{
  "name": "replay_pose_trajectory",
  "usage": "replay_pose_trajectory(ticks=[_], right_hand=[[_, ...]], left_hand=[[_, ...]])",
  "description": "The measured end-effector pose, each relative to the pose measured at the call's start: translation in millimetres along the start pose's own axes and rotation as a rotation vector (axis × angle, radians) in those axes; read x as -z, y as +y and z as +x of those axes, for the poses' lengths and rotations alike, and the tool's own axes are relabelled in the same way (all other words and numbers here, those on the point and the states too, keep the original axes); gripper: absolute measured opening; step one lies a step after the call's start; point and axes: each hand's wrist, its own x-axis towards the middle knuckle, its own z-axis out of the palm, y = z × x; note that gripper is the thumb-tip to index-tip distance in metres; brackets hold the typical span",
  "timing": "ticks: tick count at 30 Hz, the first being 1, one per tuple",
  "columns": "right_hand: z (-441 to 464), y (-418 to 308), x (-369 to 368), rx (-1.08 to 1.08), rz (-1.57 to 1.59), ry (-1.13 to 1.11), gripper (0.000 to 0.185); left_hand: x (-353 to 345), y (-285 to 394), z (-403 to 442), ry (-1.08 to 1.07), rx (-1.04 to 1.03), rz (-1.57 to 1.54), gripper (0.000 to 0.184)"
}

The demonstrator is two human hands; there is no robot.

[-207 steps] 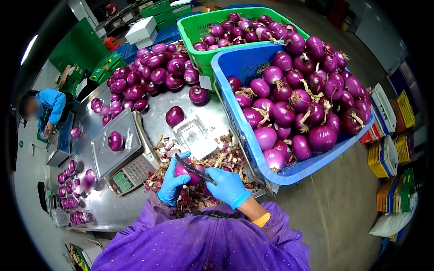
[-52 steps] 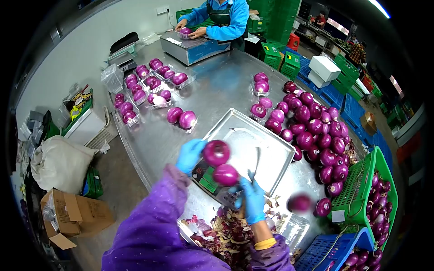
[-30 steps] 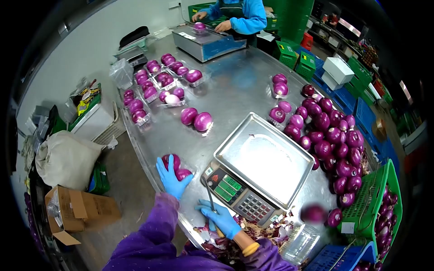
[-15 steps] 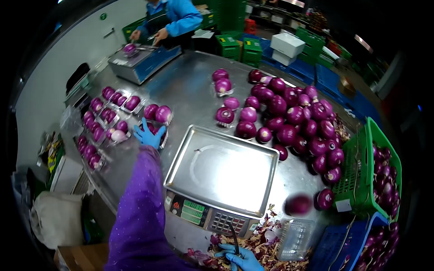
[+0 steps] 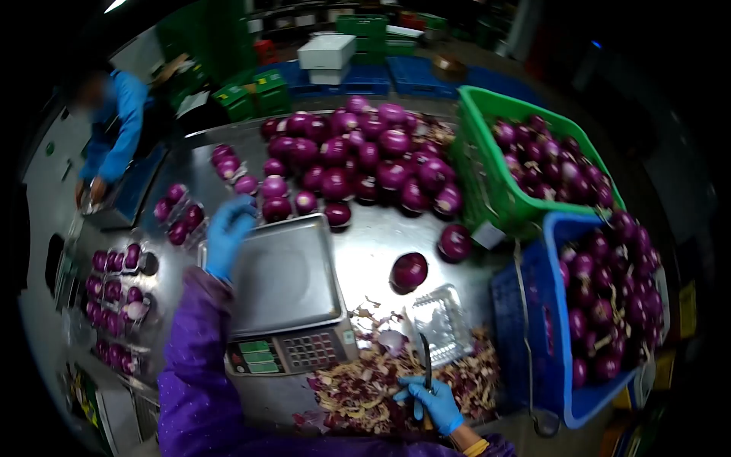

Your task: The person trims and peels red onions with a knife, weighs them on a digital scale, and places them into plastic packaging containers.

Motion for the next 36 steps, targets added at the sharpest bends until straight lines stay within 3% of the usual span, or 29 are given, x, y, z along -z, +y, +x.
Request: replay_pose_trajectory(ticks=[1,2,3,4,5,6,7,10,11,14,17,20,24,26,28,30,34,36], right_hand=[[-10,-3,4,0.059,0.015,0.052,0.031],[-18,2,11,0.074,0.061,0.12,0.032],[-24,6,17,0.101,0.074,0.175,0.032],[-30,8,23,0.129,0.085,0.226,0.032],[-37,9,29,0.142,0.096,0.257,0.031],[-42,11,35,0.186,0.075,0.282,0.03],[-48,14,41,0.198,0.073,0.298,0.03],[-67,21,55,0.196,0.134,0.297,0.03],[-71,25,59,0.194,0.136,0.291,0.03],[-75,38,66,0.162,0.066,0.271,0.03],[-72,41,66,0.164,0.062,0.186,0.028],[-71,32,68,0.177,-0.014,0.159,0.028],[-68,29,78,0.195,0.015,0.173,0.026],[-64,29,78,0.236,0.039,0.162,0.025],[-59,30,76,0.212,0.035,0.158,0.025],[-54,31,74,0.192,-0.006,0.118,0.025],[-46,34,67,0.158,-0.142,0.079,0.025],[-37,49,69,0.212,-0.467,0.039,0.032]], left_hand=[[-58,20,-28,-0.172,-0.166,0.193,0.03],[-106,31,-65,-0.407,0.065,0.05,0.035],[-155,12,-108,-0.523,-0.058,0.15,0.044],[-191,32,-138,-0.77,0.099,0.198,0.051],[-235,6,-168,-0.951,-0.292,0.363,0.056],[-258,28,-186,-0.958,-0.416,0.557,0.06],[-288,-11,-216,-0.635,-0.679,0.453,0.048],[-317,-22,-227,-1.142,-0.324,0.832,0.033],[-320,-22,-230,-1.121,-0.377,0.859,0.015],[-316,-23,-226,-0.853,-0.492,0.805,0.013],[-314,7,-214,-0.821,-0.381,0.811,0.019],[-305,21,-219,-0.929,-0.196,0.733,0.025],[-247,65,-209,-0.565,-0.425,0.518,0.024],[-203,112,-189,-0.325,-0.497,0.713,0.021],[-157,93,-170,-0.113,-0.432,0.711,0.017],[-113,78,-153,-0.031,-0.351,0.893,0.018],[-62,27,-150,-0.078,-0.325,1.088,0.018],[-55,15,-155,-0.121,-0.322,1.114,0.017]])
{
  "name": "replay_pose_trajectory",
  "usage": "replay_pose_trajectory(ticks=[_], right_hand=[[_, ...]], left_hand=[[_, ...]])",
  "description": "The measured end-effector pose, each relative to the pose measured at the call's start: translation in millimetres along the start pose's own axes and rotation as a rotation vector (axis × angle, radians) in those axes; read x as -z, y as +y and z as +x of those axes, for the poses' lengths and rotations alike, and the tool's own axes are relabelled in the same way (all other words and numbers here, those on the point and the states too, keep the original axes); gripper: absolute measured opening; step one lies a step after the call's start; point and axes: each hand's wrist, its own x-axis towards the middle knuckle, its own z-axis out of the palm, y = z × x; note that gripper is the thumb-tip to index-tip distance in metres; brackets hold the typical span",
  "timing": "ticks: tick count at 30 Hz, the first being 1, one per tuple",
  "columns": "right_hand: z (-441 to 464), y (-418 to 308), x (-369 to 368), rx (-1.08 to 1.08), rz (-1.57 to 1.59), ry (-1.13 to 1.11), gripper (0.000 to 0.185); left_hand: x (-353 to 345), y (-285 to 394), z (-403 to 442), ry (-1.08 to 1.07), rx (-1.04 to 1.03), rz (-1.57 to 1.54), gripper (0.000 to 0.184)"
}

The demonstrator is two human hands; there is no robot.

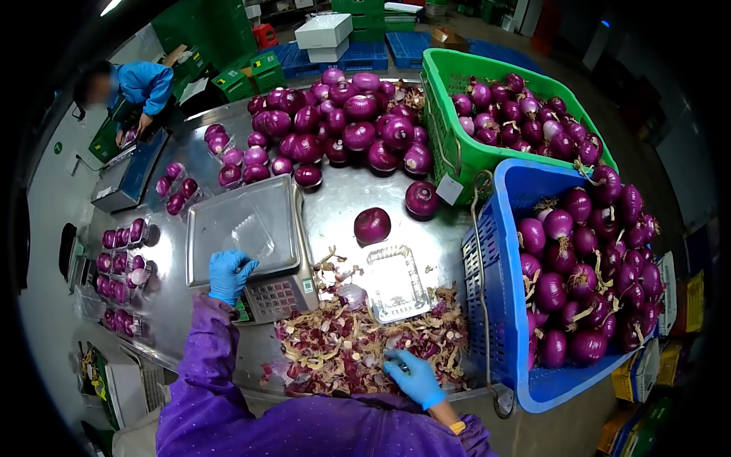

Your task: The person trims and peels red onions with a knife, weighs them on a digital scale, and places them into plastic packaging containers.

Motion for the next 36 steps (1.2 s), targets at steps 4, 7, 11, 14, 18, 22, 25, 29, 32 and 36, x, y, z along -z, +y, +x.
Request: replay_pose_trajectory(ticks=[4,7,11,14,18,22,25,29,32,36], right_hand=[[12,-1,-8,0.064,-0.554,-0.217,0.051],[22,-6,-12,0.084,-0.629,-0.267,0.053],[33,-17,-14,0.079,-0.711,-0.356,0.053],[56,-20,-8,0.213,-0.645,-0.246,0.05],[137,-84,7,0.196,-0.478,0.264,0.061],[257,-112,1,0.242,-0.728,0.411,0.101],[301,-107,-11,0.109,-1.097,0.34,0.103],[341,-88,26,0.133,-0.806,0.177,0.083],[332,-82,34,0.122,-0.319,0.174,0.072],[306,-137,-6,0.334,0.148,0.039,0.065]], left_hand=[[-5,-10,-8,-0.136,0.003,0.0,0.023],[9,4,3,-0.043,-0.048,-0.018,0.042],[41,55,34,0.082,-0.095,-0.178,0.056],[30,82,35,-0.047,-0.15,-0.494,0.056],[9,138,9,-0.299,-0.274,-0.809,0.048],[3,158,-47,-0.313,-0.252,-0.944,0.048],[17,129,-69,-0.381,-0.049,-0.92,0.045],[35,84,-108,-0.285,0.24,-0.853,0.041],[51,75,-140,-0.262,0.497,-0.848,0.037],[49,103,-170,-0.088,0.801,-1.036,0.032]])
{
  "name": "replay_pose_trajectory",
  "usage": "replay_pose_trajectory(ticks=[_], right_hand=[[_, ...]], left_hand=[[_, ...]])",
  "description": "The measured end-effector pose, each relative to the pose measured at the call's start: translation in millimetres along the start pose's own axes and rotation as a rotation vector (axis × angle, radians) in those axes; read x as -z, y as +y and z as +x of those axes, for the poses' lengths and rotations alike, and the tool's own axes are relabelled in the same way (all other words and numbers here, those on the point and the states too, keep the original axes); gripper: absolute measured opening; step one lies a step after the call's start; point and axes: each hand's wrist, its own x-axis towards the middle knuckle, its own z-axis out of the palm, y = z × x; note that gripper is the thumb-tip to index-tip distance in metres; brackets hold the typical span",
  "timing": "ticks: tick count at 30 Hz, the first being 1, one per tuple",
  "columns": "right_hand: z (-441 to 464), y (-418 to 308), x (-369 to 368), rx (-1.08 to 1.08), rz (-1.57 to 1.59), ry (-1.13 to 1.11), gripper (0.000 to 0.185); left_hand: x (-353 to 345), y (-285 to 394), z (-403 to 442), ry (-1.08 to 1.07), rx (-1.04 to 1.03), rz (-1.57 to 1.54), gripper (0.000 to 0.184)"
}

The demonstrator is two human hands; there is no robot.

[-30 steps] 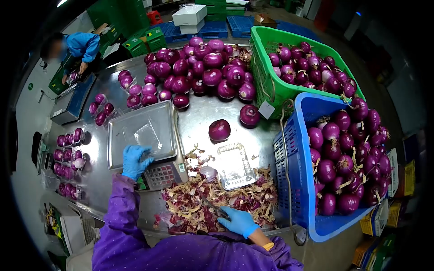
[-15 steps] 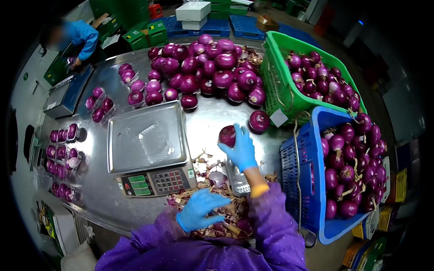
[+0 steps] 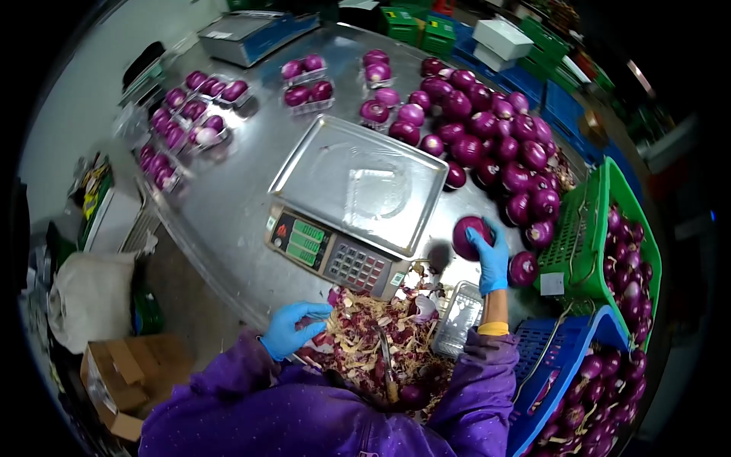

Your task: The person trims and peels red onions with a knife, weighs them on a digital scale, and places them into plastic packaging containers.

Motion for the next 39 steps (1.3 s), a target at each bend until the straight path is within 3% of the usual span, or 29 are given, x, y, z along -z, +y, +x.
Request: replay_pose_trajectory(ticks=[4,10,16,22,26,30,32,34,35,38,39], right_hand=[[-18,-85,-84,0.341,-0.028,-0.201,0.066],[-8,-90,-169,0.716,-0.388,-0.325,0.075],[-5,-70,-182,0.674,-0.507,-0.338,0.075],[-10,-90,-173,0.698,-0.4,-0.252,0.073],[-7,-92,-173,0.562,-0.325,-0.155,0.069],[-25,-99,-151,0.157,0.37,-0.095,0.062],[-60,-100,-137,0.07,0.661,0.002,0.06],[-93,-82,-118,0.005,0.749,0.094,0.048],[-105,-60,-104,0.019,0.792,0.164,0.052],[-164,-73,-113,0.025,0.637,0.168,0.059],[-180,-81,-122,-0.02,0.573,0.233,0.071]], left_hand=[[-22,5,-24,-0.047,-0.084,0.026,0.031],[-26,29,-82,0.175,-0.067,0.163,0.03],[-24,12,-119,0.365,0.046,0.003,0.031],[4,5,-83,0.34,0.079,-0.24,0.03],[41,9,-42,0.28,-0.009,-0.152,0.029],[108,0,21,0.328,0.006,-0.355,0.046],[139,9,71,0.231,-0.017,-0.286,0.052],[147,44,126,0.085,0.049,-0.141,0.065],[143,52,160,0.018,0.078,0.016,0.073],[95,54,241,-0.037,0.103,0.414,0.092],[78,39,261,-0.044,0.064,0.529,0.091]])
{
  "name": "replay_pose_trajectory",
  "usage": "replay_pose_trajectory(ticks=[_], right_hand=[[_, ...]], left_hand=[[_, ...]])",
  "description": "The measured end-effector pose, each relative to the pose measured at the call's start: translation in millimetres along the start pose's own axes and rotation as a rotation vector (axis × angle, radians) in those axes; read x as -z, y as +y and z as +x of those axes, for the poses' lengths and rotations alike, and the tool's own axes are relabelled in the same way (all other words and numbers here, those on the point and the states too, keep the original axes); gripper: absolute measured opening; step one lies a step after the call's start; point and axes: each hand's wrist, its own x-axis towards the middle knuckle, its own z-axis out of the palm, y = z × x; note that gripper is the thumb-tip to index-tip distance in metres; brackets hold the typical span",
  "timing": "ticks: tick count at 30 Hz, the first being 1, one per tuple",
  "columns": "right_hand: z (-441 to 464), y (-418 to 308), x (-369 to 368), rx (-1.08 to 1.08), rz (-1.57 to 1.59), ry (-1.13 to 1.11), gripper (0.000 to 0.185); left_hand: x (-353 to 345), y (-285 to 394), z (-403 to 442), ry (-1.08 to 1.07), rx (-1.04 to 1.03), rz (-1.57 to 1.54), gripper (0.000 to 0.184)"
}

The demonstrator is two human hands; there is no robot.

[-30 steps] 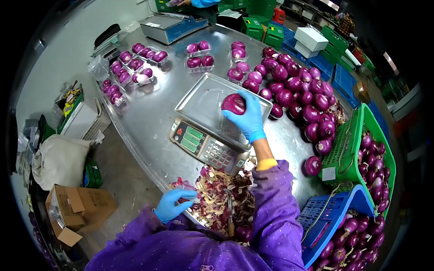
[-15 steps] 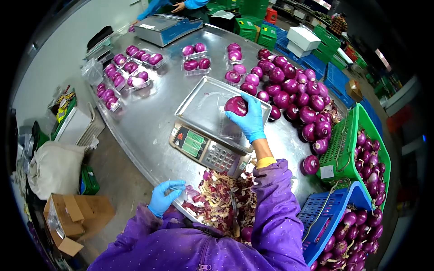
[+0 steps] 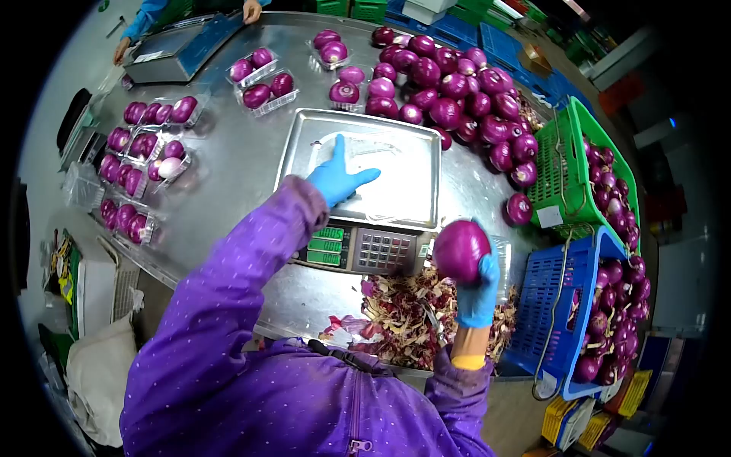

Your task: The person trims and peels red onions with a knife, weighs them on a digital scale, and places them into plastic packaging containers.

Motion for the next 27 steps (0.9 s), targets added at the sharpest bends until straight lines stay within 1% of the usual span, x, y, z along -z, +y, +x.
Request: replay_pose_trajectory(ticks=[1,3,4,5,7,10,11,13,16,19,23,27], right_hand=[[-14,-1,-2,-0.018,-0.064,0.068,0.083],[-38,7,16,-0.022,-0.097,0.114,0.086],[-49,10,24,-0.025,-0.033,0.081,0.081],[-59,13,33,-0.031,0.033,0.046,0.077],[-74,19,42,-0.071,0.103,0.055,0.083],[-91,32,58,-0.155,0.177,0.038,0.085],[-93,27,43,-0.213,0.16,0.049,0.093],[-94,33,40,-0.242,0.118,-0.01,0.093],[-90,42,36,-0.3,0.072,-0.093,0.089],[-86,42,25,-0.321,0.027,-0.157,0.089],[-84,39,12,-0.337,-0.02,-0.207,0.088],[-87,43,14,-0.341,-0.007,-0.21,0.086]], left_hand=[[-9,3,12,0.015,-0.036,0.116,0.09],[-11,6,25,-0.107,-0.014,-0.151,0.082],[-5,11,26,-0.162,-0.002,-0.279,0.079],[5,16,25,-0.153,-0.024,-0.389,0.075],[44,26,9,-0.129,-0.062,-0.608,0.068],[105,6,-21,0.017,-0.235,-0.777,0.062],[121,-2,-32,0.069,-0.298,-0.82,0.062],[144,-10,-64,0.198,-0.233,-0.838,0.059],[157,-47,-85,0.243,-0.207,-0.865,0.058],[161,-54,-107,0.321,-0.115,-0.811,0.059],[159,-70,-111,0.334,-0.151,-0.831,0.059],[156,-61,-112,0.329,-0.153,-0.837,0.059]])
